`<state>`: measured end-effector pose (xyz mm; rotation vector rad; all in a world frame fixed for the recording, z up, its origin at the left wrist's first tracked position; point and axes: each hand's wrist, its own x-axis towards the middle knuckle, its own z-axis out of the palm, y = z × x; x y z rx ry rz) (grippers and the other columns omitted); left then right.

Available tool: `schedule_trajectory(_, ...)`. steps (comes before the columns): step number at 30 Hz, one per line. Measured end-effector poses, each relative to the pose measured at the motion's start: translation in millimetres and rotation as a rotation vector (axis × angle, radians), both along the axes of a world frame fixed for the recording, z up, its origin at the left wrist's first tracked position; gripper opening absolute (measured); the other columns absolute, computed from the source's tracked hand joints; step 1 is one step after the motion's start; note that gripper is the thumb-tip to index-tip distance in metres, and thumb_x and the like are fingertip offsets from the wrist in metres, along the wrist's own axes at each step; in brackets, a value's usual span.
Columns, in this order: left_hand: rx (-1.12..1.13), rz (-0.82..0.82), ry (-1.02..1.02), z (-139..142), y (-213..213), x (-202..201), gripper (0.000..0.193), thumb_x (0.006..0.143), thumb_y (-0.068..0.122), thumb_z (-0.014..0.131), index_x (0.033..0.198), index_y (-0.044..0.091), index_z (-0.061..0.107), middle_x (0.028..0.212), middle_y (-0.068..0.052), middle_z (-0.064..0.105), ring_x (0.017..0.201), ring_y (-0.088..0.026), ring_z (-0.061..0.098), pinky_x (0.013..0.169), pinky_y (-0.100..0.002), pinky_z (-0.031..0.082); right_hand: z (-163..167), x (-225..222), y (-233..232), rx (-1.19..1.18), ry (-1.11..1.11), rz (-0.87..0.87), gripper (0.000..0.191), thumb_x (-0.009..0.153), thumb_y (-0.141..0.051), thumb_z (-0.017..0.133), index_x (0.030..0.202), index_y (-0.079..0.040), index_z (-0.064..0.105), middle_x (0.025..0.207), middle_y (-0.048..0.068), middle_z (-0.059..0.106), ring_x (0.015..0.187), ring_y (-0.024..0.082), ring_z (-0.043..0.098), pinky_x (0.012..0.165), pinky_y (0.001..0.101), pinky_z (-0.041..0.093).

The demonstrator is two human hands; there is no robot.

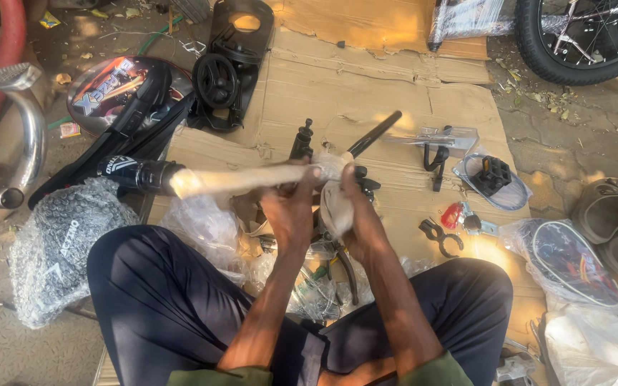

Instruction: The person sits on the ground and assembles a bicycle handlebar, attaching the stem and brake lever assembly to the bar and tightening bolts with wrenches. They unwrap plastic packaging from parts, fit a grip onto the bar end, and use a hex key on the stem clamp bolts.

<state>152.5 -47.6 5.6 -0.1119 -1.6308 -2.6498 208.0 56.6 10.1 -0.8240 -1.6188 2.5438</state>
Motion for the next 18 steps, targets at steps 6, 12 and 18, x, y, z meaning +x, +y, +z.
schedule_trajectory(6, -0.271, -0.245, 0.290, -5.4, -33.4, 14.0, 0.018, 0.095, -0.001, 0.061, 0.112, 0.001, 0.063, 0.116, -0.013, 0.075, 0.099, -0.017, 0.074, 0.080, -0.029, 0.060, 13.3, -16.6, 2.4, -0.146, -0.022, -0.086, 0.045, 0.090, -0.039, 0.070, 0.119, -0.006, 0.063, 0.098, 0.004, 0.069, 0.087, 0.016, 0.067, 0.077, 0.0352, 0.056)
schedule_trajectory(12, -0.663, 0.121, 0.490, 7.1, -73.2, -3.3, 0.021, 0.092, 0.001, 0.060, 0.110, 0.001, 0.069, 0.109, -0.016, 0.071, 0.097, -0.029, 0.068, 0.080, -0.035, 0.057, 22.5, -9.4, -2.2, -0.031, -0.049, 0.011, 0.045, 0.078, -0.021, 0.072, 0.118, -0.004, 0.061, 0.090, 0.011, 0.071, 0.077, 0.022, 0.068, 0.064, 0.0406, 0.059)
schedule_trajectory(18, -0.893, 0.244, 0.552, 26.4, -22.9, -55.3, 0.052, 0.102, 0.029, 0.071, 0.128, -0.012, 0.051, 0.110, -0.030, 0.065, 0.102, -0.042, 0.065, 0.087, -0.048, 0.053, 19.3, -4.4, -13.5, 0.336, 0.013, 0.017, 0.053, 0.083, -0.014, 0.076, 0.132, -0.002, 0.059, 0.105, 0.012, 0.067, 0.092, 0.019, 0.065, 0.073, 0.0354, 0.057)
